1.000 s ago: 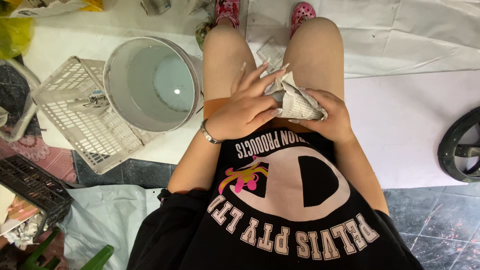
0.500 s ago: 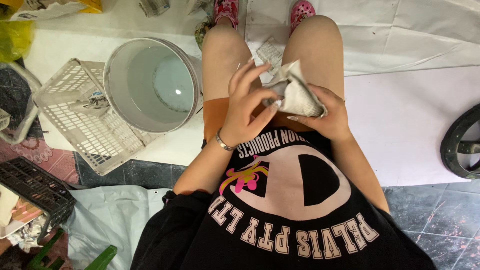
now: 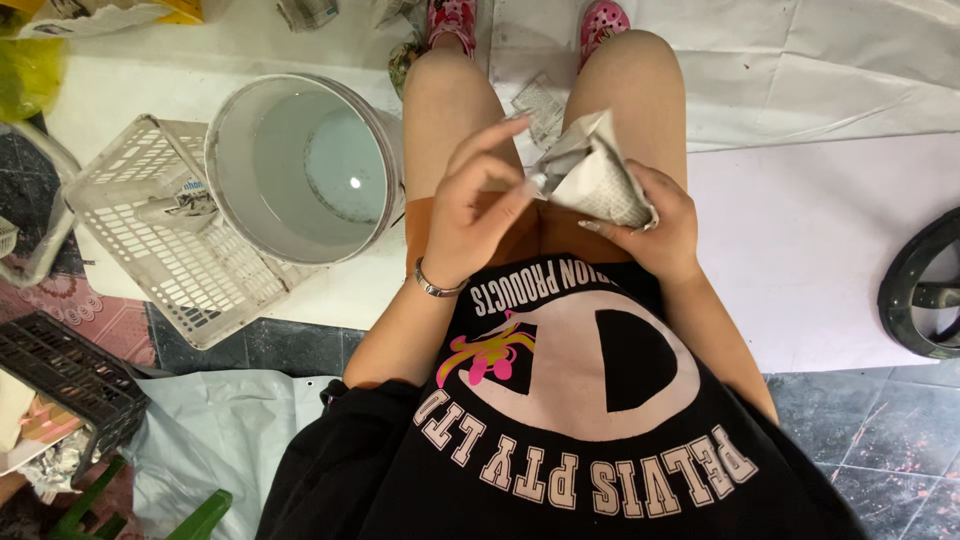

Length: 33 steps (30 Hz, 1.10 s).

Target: The person sits on the floor and repeatedly wraps small objects with newspaper sheets. They pick up each object, fold newspaper around it, and place the wrapped item on a nearby shelf.

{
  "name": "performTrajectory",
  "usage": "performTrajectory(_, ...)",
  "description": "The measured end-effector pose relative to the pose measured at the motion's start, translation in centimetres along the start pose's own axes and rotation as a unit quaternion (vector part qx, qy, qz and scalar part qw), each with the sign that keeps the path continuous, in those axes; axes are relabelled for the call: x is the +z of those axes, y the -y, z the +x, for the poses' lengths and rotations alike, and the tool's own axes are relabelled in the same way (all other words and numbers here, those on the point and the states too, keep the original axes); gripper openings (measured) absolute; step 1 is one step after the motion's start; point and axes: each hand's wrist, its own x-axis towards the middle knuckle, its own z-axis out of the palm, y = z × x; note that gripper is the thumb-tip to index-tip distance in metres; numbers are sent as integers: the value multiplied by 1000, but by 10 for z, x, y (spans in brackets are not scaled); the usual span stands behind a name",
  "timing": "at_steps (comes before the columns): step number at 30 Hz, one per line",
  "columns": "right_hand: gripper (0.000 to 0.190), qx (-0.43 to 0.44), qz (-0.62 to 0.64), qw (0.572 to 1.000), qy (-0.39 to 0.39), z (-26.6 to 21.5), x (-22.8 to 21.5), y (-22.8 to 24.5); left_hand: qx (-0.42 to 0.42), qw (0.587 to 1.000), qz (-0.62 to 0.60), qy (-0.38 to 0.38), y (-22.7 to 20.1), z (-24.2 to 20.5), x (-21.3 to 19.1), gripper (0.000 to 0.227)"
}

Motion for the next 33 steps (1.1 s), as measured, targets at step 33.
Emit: performTrajectory(33,25,416,-125,812,-389,-98,-184,-201,-259,717,-644,-61,113,-35,70,46)
